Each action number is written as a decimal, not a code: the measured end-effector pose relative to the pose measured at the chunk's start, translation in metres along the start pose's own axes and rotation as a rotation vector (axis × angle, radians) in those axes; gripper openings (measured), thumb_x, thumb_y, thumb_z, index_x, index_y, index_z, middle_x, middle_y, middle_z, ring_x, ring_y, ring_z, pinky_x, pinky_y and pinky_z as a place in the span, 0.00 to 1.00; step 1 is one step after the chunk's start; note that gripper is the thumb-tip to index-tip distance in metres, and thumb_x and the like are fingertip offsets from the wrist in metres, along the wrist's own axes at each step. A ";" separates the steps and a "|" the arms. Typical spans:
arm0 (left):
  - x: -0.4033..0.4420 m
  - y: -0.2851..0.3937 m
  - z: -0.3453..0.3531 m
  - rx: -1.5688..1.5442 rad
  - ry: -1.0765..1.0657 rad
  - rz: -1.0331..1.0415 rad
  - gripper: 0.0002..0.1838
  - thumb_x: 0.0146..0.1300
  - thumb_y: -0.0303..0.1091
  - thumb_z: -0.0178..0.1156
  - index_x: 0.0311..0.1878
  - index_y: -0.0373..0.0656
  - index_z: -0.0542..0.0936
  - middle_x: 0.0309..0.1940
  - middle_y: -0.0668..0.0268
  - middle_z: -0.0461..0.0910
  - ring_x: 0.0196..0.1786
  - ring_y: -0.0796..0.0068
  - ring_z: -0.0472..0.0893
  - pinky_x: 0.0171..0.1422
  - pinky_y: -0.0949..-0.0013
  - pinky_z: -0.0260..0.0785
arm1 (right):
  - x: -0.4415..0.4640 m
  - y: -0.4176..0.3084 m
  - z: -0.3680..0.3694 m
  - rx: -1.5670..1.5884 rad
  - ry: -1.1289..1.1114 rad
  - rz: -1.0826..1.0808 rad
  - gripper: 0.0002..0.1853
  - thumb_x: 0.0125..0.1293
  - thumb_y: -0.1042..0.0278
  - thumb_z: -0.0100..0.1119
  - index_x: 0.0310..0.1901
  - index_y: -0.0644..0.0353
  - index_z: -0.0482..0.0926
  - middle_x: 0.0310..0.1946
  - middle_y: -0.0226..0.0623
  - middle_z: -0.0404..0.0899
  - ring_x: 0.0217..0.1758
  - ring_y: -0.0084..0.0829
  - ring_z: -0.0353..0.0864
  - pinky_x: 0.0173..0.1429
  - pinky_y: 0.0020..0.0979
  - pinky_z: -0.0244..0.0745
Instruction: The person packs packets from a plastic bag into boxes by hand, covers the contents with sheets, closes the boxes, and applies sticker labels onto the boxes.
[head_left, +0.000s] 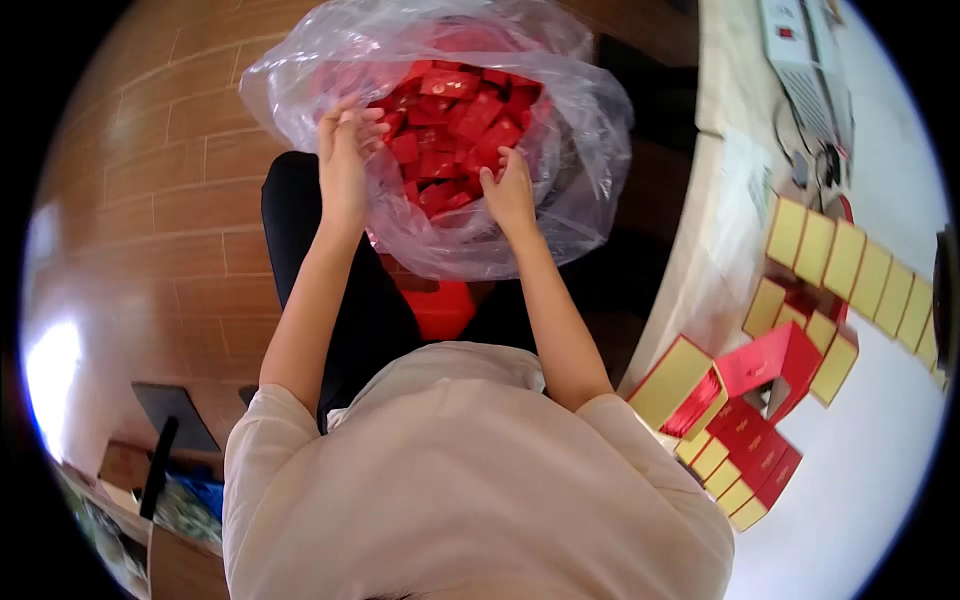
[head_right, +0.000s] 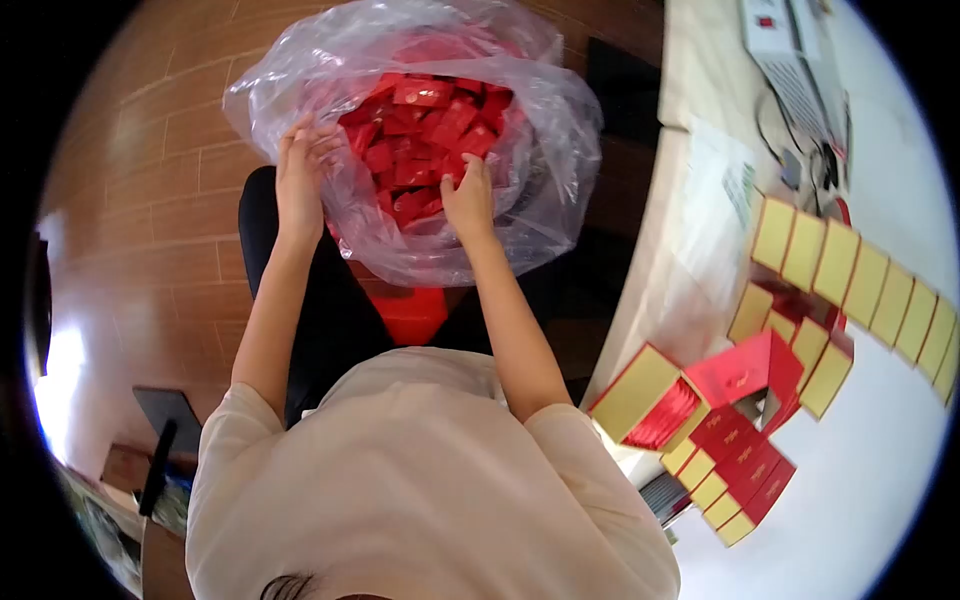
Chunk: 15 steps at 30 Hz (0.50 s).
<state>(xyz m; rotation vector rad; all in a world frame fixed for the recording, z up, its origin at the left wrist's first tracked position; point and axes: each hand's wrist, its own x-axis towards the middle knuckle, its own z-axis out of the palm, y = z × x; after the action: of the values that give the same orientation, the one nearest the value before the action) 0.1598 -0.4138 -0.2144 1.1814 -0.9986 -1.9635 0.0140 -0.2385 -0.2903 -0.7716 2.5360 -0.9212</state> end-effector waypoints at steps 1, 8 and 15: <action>0.007 -0.008 -0.003 0.025 0.014 -0.021 0.17 0.74 0.41 0.44 0.59 0.44 0.68 0.47 0.63 0.78 0.46 0.76 0.77 0.52 0.71 0.67 | 0.011 0.010 0.013 0.002 -0.036 0.004 0.20 0.58 0.74 0.59 0.54 0.60 0.73 0.45 0.49 0.75 0.51 0.44 0.75 0.55 0.39 0.72; 0.057 -0.071 -0.002 0.153 -0.106 -0.387 0.15 0.72 0.40 0.47 0.57 0.45 0.72 0.46 0.66 0.79 0.45 0.79 0.78 0.51 0.73 0.66 | 0.080 0.083 0.036 -0.798 -0.428 -0.150 0.18 0.55 0.73 0.60 0.49 0.53 0.78 0.48 0.45 0.77 0.54 0.44 0.76 0.58 0.44 0.71; 0.065 -0.072 0.014 0.167 -0.201 -0.532 0.17 0.73 0.43 0.46 0.58 0.47 0.73 0.48 0.67 0.77 0.49 0.76 0.76 0.56 0.72 0.65 | 0.101 0.066 0.011 -0.555 -0.142 -0.135 0.05 0.63 0.69 0.58 0.37 0.60 0.79 0.30 0.38 0.83 0.38 0.39 0.83 0.44 0.42 0.76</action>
<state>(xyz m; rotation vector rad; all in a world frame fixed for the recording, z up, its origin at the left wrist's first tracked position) 0.1117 -0.4257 -0.2996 1.4796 -1.0399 -2.4905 -0.0861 -0.2614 -0.3552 -1.1269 2.6540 -0.1699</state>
